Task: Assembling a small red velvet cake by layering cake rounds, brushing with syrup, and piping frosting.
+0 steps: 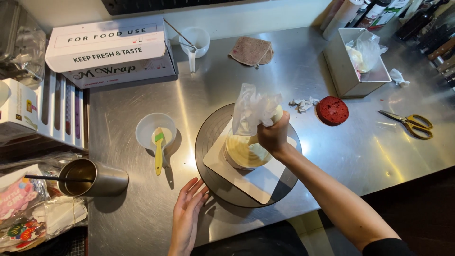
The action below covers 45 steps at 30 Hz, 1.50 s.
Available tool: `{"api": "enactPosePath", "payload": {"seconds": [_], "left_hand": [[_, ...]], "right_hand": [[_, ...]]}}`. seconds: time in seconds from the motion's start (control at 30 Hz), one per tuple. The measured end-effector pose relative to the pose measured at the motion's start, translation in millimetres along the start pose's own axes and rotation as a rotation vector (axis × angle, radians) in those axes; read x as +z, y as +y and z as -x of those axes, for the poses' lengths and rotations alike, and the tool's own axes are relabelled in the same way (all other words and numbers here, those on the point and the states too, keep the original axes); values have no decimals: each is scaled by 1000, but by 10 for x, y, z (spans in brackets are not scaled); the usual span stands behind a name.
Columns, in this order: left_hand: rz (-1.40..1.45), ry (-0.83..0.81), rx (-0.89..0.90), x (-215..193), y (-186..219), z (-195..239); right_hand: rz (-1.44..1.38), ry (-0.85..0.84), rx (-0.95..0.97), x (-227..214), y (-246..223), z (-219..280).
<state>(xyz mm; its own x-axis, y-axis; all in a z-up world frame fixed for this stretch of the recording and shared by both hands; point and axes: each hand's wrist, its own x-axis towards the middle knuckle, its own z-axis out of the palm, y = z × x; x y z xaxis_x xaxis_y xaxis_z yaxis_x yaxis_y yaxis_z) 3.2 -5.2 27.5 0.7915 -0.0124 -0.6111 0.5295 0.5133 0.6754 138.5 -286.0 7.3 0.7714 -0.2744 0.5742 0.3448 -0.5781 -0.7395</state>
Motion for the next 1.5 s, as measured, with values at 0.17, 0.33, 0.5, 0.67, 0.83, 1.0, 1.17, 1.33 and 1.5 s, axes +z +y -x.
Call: {"api": "enactPosePath", "payload": {"seconds": [0.17, 0.33, 0.5, 0.67, 0.83, 1.0, 1.17, 1.33, 1.5], "left_hand": [[80, 61, 26, 143, 66, -59], [52, 98, 171, 309, -85, -35], [51, 251, 53, 538, -642, 92], [300, 370, 297, 169, -1731, -390], [291, 575, 532, 927, -1729, 48], [-289, 773, 1040, 1520, -1768, 433], [-426, 590, 1225, 2488, -1935, 959], [-513, 347, 966, 3110, -2525, 594], [-660, -21, 562, 3643, -3032, -453]], "right_hand": [[-262, 96, 59, -393, -557, -287], [-315, 211, 89, -1584, -889, -575], [329, 324, 67, -2899, -301, -500], [1129, 246, -165, -3873, 1355, 51], [1387, -314, -462, -4281, 2946, 401], [1324, -632, -539, -4416, 3784, 388], [1022, -601, -417, -4355, 3777, 310], [976, -431, -278, -4414, 3284, 459], [606, -252, 14, -4603, 2533, 900]]}}
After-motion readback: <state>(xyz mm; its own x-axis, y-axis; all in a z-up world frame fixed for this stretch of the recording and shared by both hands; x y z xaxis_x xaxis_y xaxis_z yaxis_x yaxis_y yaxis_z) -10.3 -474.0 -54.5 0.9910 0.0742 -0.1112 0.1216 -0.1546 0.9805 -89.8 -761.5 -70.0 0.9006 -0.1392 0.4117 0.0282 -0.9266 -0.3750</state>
